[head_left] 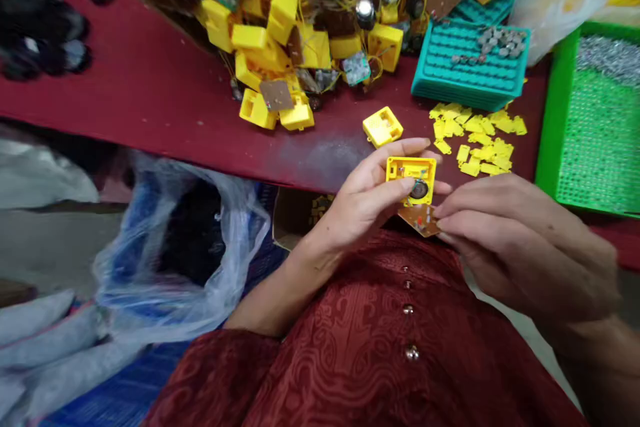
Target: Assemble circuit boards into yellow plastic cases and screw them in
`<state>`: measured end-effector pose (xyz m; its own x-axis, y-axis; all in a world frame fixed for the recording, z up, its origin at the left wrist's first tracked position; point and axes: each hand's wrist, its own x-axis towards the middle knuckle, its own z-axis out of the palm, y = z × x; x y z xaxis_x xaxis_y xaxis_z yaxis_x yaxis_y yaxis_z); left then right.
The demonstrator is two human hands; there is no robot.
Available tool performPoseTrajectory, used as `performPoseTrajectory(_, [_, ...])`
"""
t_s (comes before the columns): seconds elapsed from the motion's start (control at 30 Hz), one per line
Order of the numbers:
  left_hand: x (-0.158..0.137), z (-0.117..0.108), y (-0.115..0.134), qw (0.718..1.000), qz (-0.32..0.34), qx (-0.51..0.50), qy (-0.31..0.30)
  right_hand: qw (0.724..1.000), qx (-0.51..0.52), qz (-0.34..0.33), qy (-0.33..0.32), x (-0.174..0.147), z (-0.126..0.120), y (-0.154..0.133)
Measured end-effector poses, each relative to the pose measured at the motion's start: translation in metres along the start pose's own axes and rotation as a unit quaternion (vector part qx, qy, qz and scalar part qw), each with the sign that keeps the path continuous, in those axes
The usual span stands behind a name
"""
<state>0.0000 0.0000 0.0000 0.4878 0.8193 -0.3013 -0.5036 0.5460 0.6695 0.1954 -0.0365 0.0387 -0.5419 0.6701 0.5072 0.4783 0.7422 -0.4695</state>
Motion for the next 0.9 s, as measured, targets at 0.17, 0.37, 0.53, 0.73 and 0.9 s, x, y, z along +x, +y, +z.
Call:
performPoseTrajectory(0.17, [0.005,-0.007,-0.002,0.999,0.0,0.044,-0.001,1.0,-0.027,-0.006,-0.006,0.004,0.005,0.005])
performPoseTrajectory(0.37, [0.001,-0.014,0.001,0.998,-0.009,0.053,-0.019,0.993,-0.085,0.081,0.02,0.014,0.009,0.009])
performPoseTrajectory(0.53, [-0.005,-0.013,0.002,0.997,-0.017,0.075,-0.022,0.992,-0.056,0.113,-0.011,0.018,0.007,0.015])
performPoseTrajectory(0.73, [-0.007,-0.011,-0.002,0.994,0.006,0.104,-0.021,0.994,-0.079,0.072,-0.026,0.023,0.005,0.018])
performPoseTrajectory(0.9, [-0.006,-0.014,-0.004,0.988,0.029,0.147,-0.045,0.989,-0.112,0.076,-0.057,0.024,0.004,0.019])
